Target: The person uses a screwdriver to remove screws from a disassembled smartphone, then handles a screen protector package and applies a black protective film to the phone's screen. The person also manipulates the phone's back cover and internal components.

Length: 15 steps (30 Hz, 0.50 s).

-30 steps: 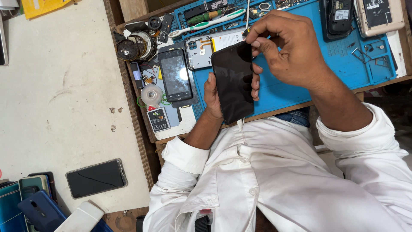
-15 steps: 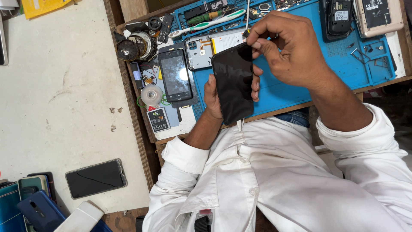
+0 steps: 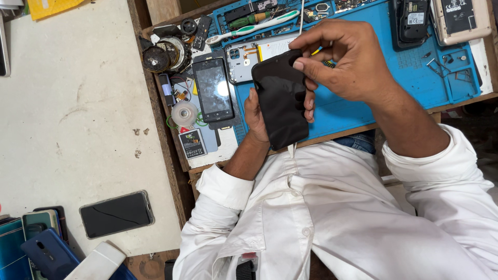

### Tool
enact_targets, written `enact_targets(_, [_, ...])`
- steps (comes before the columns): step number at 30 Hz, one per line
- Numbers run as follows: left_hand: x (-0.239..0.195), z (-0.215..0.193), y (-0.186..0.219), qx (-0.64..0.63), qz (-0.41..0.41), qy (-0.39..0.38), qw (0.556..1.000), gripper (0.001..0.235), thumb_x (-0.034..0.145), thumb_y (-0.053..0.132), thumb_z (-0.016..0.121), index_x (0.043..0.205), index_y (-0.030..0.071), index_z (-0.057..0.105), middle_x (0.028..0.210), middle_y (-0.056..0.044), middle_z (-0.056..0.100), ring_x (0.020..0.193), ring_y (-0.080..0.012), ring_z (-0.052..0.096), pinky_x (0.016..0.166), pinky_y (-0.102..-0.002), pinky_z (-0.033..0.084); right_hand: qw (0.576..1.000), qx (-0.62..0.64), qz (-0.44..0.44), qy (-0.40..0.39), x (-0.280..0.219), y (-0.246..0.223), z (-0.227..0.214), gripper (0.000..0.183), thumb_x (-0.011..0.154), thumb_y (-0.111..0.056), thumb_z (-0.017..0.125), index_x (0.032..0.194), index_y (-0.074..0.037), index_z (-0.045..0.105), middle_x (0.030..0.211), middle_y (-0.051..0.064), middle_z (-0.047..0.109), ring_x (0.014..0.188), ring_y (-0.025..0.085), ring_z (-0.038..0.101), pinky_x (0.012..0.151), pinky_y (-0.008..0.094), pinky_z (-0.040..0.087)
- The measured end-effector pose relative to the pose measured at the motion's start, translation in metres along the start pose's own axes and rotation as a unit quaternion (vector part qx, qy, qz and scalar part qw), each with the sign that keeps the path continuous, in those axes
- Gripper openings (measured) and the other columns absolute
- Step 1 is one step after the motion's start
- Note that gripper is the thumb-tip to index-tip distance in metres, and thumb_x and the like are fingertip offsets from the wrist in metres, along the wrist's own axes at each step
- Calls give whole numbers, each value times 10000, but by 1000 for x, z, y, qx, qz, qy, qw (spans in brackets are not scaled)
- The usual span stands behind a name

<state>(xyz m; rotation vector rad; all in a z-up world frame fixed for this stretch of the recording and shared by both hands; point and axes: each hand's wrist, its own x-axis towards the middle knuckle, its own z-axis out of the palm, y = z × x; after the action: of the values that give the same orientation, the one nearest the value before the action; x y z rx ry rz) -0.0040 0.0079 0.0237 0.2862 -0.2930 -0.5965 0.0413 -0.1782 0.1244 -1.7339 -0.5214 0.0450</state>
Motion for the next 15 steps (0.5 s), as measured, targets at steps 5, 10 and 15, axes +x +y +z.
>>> enact_targets(5, [1, 7, 3, 28, -6, -16, 999, 1010, 945, 787, 504, 1360, -133, 498, 1036, -202, 619, 879, -228, 673, 808, -352, 587, 997, 70, -3, 12, -2, 12, -1, 73, 1062, 40, 708, 1122, 69, 679, 971, 128, 704, 750, 93, 688, 625, 208, 569])
enact_targets(10, [2, 11, 4, 13, -10, -20, 1000, 1002, 987, 781, 472, 1362, -148, 484, 1050, -216, 630, 893, -239, 672, 815, -360, 580, 995, 94, 9, 27, -2, 22, 1, 48, 1076, 19, 702, 1096, 52, 674, 935, 110, 713, 719, 80, 684, 570, 191, 552])
enact_targets(15, [7, 3, 3, 23, 16, 21, 999, 1008, 959, 771, 443, 1477, -94, 437, 1163, -209, 649, 969, -255, 677, 830, -372, 580, 993, 103, 28, 58, 2, 32, -1, 119, 1142, -81, 731, 1125, 35, 715, 909, 89, 708, 791, 104, 684, 707, 225, 572])
